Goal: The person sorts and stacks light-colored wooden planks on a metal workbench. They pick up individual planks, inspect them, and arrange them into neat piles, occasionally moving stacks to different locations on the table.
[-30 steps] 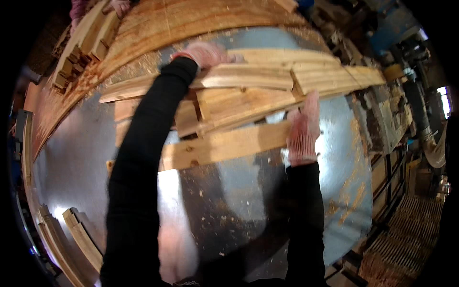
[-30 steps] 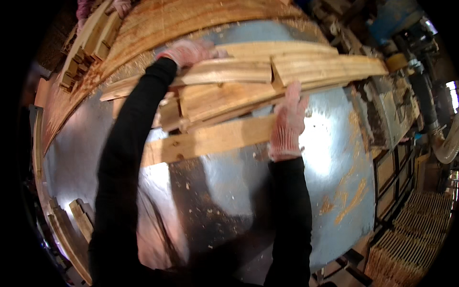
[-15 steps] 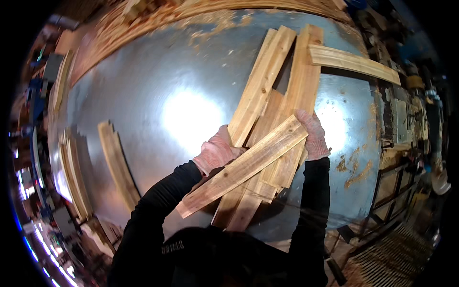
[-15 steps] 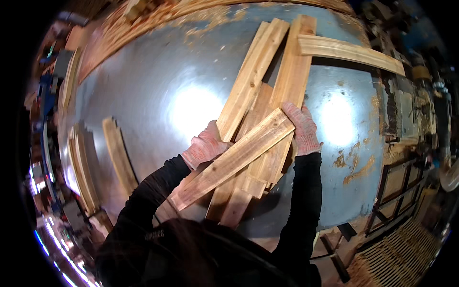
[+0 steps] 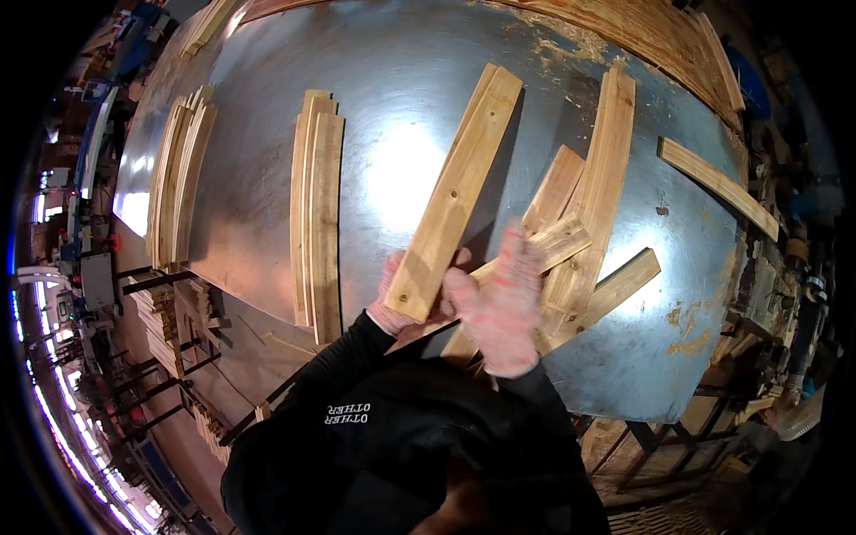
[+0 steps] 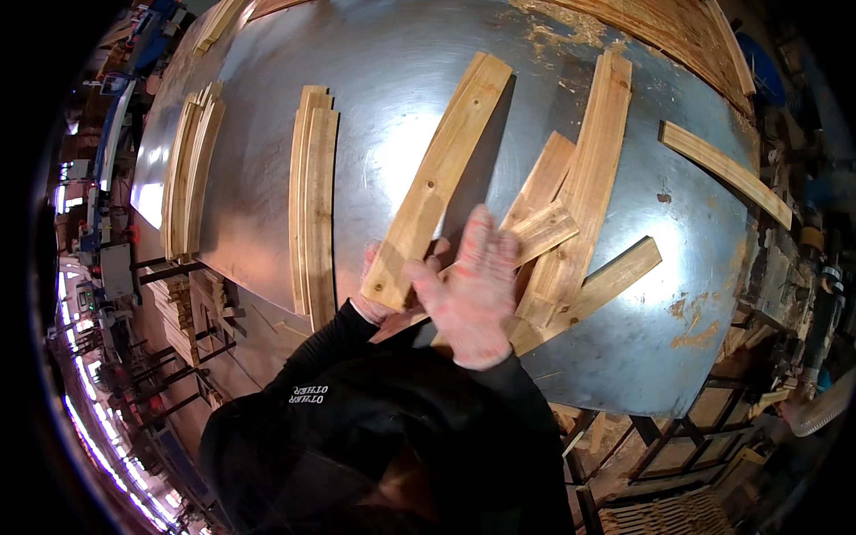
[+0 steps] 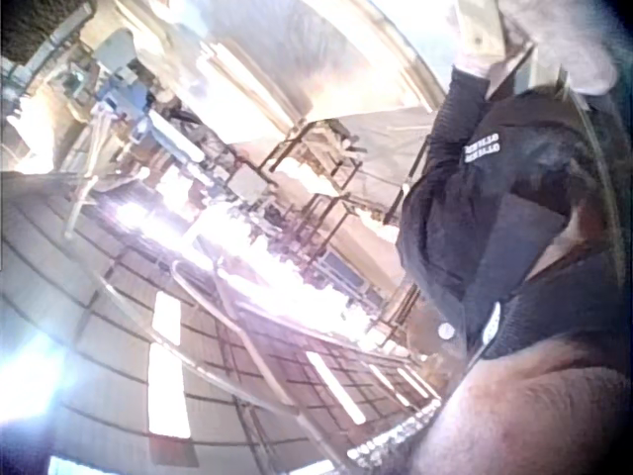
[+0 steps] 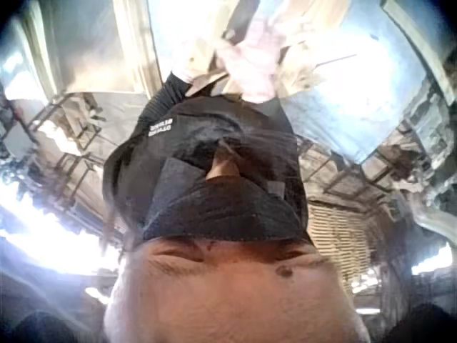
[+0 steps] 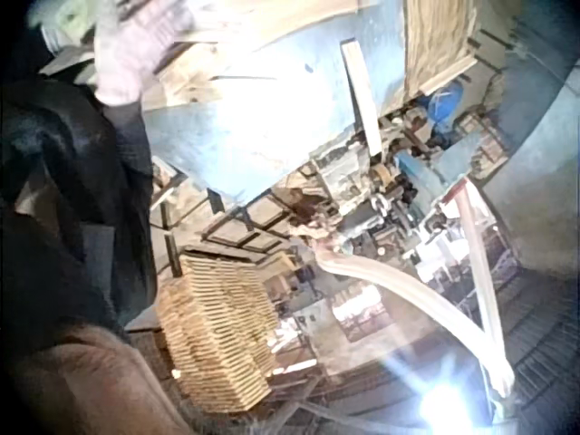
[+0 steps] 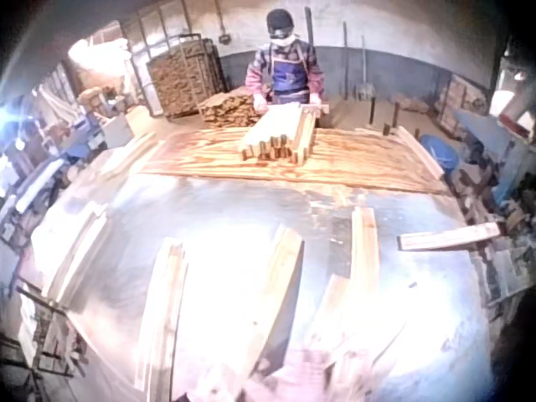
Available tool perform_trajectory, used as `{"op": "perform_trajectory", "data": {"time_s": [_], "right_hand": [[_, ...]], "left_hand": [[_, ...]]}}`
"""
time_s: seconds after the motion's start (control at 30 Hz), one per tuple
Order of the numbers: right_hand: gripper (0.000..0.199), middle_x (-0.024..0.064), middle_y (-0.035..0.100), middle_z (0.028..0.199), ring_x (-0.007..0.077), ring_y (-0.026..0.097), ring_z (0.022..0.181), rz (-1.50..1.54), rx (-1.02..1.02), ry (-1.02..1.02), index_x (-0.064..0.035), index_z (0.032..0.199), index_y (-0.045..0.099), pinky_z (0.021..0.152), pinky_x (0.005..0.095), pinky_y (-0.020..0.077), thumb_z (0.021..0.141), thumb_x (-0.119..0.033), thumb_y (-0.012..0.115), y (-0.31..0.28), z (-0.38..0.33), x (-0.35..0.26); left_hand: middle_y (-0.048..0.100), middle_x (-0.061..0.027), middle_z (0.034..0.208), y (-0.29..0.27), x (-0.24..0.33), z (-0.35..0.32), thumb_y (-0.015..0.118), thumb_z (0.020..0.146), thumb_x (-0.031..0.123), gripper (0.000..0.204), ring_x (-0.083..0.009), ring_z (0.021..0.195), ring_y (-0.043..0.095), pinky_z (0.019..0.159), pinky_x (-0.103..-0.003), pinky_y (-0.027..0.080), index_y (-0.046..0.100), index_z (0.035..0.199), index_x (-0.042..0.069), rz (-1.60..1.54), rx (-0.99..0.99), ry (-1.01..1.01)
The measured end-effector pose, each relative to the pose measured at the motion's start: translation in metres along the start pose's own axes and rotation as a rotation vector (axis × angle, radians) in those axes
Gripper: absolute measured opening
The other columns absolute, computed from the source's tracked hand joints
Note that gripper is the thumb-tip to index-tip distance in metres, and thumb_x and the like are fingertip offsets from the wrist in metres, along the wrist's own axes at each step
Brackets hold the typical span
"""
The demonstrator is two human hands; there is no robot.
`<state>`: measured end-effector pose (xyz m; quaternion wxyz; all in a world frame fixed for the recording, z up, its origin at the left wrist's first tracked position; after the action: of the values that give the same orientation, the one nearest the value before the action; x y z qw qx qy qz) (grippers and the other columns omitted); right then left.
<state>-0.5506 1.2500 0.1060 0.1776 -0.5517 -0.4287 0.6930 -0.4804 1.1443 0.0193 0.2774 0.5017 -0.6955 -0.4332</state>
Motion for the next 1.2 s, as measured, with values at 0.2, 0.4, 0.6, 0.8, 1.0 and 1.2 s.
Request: {"op": "perform_trajectory", "data": {"time_s": [0.2,0.4,0.6,0.8,1.0,1.2], "right_hand": [[0.107,0.0192,0.061,0.120,0.0298,0.063,0.101,0.699,-0.333,0.516,-0.0021,0.160,0.008,0.087,0.0336,0.0552,0.081,-0.018,0.079,0.152,0.012,0.040],[0.089,0.0073,0.062,0.107,0.0217,0.064,0.091,1.159,-0.361,0.770,-0.0121,0.154,0.028,0.077,0.0374,0.0574,0.081,-0.006,0.078,0.223,-0.014,0.009],[0.092,0.0154,0.063,0.111,0.0273,0.065,0.090,0.715,-0.637,0.485,-0.0082,0.157,0.012,0.080,0.0353,0.0571,0.084,-0.019,0.068,0.293,-0.030,-0.020],[0.110,0.0277,0.067,0.119,0.0386,0.067,0.109,0.072,-1.046,0.190,0.0138,0.152,-0.004,0.094,0.0432,0.0517,0.093,-0.064,0.046,0.277,-0.041,-0.124],[0.090,0.0309,0.068,0.104,0.0414,0.068,0.100,0.045,-1.086,-0.177,0.0168,0.144,0.033,0.088,0.0452,0.0533,0.094,-0.056,0.048,0.352,-0.057,-0.164],[0.099,0.0155,0.053,0.140,0.0302,0.040,0.140,-0.381,-0.919,-0.845,-0.0101,0.148,0.043,0.120,0.0604,0.0185,0.071,-0.065,0.073,0.202,-0.057,-0.140]], "left_hand": [[0.066,-0.0082,0.110,-0.094,0.043,-0.048,0.064,0.088,0.017,0.054,-0.0168,0.087,0.065,0.076,-0.032,0.056,0.051,0.138,0.002,1.341,0.330,0.204],[0.067,-0.0125,0.109,-0.099,0.047,-0.103,0.055,0.092,0.014,0.059,-0.0268,0.098,0.066,0.086,-0.038,0.053,0.042,0.150,0.010,1.354,0.607,0.530],[0.061,-0.0233,0.124,-0.096,0.164,-0.217,0.060,0.095,0.046,0.060,-0.0376,0.118,0.058,0.100,-0.044,0.046,0.052,0.134,0.000,1.974,1.277,0.832],[0.050,-0.0242,0.140,-0.228,0.191,-0.217,0.055,0.098,0.033,0.057,-0.0388,0.116,0.059,0.092,-0.046,0.052,0.043,0.146,0.004,2.264,1.338,0.306],[0.054,-0.0275,0.137,-0.168,0.227,-0.254,0.067,0.087,0.058,0.097,-0.0415,0.120,0.056,0.101,-0.044,0.046,0.028,0.156,0.003,1.841,1.194,0.706],[0.043,-0.0334,0.144,-0.159,0.215,-0.239,0.077,0.077,0.058,0.121,-0.0445,0.128,0.049,0.106,-0.049,0.043,0.008,0.159,0.001,2.177,1.650,0.178]]}}
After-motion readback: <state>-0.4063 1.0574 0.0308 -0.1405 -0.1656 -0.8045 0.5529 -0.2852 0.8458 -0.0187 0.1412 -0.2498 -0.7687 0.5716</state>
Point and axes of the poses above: each hand's wrist, its own z-axis towards the middle knuckle, its own y-axis out of the palm, x = y × z, the point moved 8 cm from there along z, towards the middle knuckle
